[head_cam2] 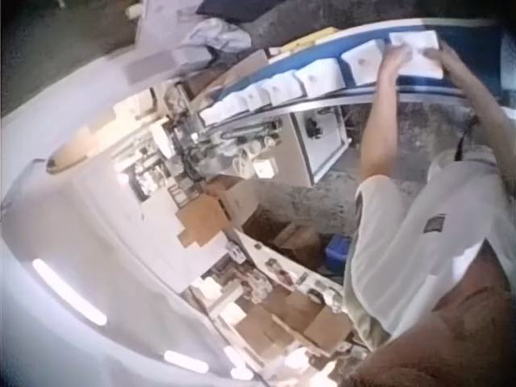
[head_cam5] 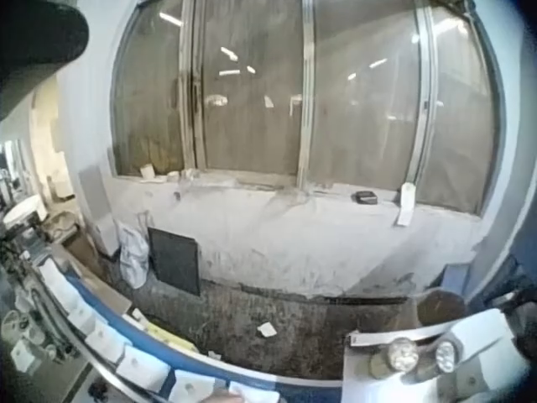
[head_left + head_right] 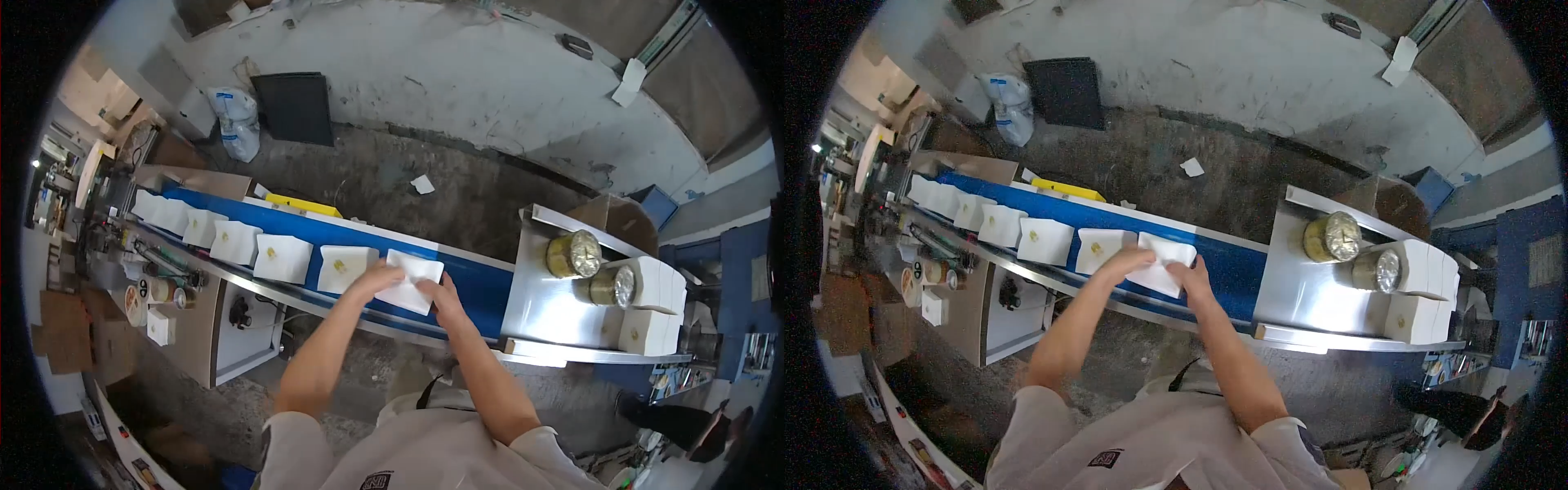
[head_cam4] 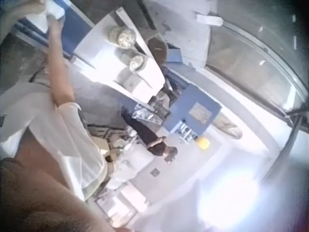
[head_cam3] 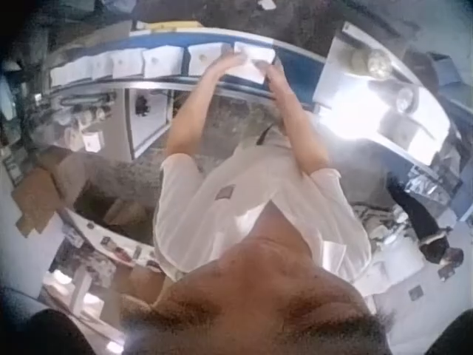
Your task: Transfer stacks of paper from a production machine onto a conveyor belt and into storage boxes.
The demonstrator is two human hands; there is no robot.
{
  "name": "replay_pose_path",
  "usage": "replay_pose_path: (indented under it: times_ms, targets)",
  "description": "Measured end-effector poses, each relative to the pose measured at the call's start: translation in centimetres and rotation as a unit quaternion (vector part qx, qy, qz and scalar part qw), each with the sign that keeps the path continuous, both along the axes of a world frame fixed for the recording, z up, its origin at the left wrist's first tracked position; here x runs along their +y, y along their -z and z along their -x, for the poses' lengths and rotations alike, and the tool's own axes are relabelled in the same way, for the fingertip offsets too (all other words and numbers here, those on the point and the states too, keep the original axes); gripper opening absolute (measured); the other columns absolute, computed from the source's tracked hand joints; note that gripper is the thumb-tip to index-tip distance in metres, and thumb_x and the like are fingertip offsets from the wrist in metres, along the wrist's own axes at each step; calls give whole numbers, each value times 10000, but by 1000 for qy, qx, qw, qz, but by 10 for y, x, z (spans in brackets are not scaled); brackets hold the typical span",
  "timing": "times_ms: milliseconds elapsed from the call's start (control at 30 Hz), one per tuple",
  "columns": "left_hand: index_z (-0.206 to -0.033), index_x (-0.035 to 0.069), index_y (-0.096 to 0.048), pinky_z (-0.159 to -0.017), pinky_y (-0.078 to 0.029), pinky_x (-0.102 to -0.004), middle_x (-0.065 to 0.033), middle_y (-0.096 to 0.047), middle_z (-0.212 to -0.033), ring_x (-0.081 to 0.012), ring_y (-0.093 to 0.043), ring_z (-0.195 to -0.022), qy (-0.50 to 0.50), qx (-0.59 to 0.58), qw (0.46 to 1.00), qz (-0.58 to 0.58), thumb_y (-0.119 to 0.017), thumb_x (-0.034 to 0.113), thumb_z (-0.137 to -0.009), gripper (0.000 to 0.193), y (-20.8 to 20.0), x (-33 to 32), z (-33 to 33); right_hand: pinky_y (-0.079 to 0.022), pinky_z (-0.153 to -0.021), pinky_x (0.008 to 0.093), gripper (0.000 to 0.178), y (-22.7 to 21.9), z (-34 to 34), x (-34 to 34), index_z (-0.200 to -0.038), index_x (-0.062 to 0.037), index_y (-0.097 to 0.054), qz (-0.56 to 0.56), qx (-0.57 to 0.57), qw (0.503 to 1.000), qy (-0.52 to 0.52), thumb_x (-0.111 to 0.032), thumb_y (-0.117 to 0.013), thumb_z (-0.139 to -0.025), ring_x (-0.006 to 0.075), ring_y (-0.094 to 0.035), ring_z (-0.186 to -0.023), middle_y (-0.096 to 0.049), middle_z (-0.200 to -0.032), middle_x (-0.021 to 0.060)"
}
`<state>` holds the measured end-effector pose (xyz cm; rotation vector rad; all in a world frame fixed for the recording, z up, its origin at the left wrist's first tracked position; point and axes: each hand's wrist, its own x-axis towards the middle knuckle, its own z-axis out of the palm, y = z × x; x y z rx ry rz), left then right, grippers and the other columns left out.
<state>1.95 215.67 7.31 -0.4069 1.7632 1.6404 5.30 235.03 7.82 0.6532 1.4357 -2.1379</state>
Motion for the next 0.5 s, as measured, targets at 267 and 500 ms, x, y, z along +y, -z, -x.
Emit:
replay_pose_path:
  times_ms: [267,500]
  targets:
    - [-1108,-104,-595,-849,-495,-339,-204,-640,-1052,-285,-621,-1002,-94,11,995,43,-631,215,-742,487,40,4,-11,-511,-804,368,729,48,12,-11,-1296,45,-441,-38,-38,998,-34,-114,-748,-655,239,-624,-950,-623,-1080,157]
    - [-1106,-43,-645,-859,-502,-350,-223,-668,-1065,-271,-655,-990,40,232,925,299,-684,305,-821,451,20,-19,-32,-452,-955,375,717,37,7,-27,-1330,21,-441,-466,107,877,-47,-230,-752,-734,287,-556,-1144,-560,-1238,224]
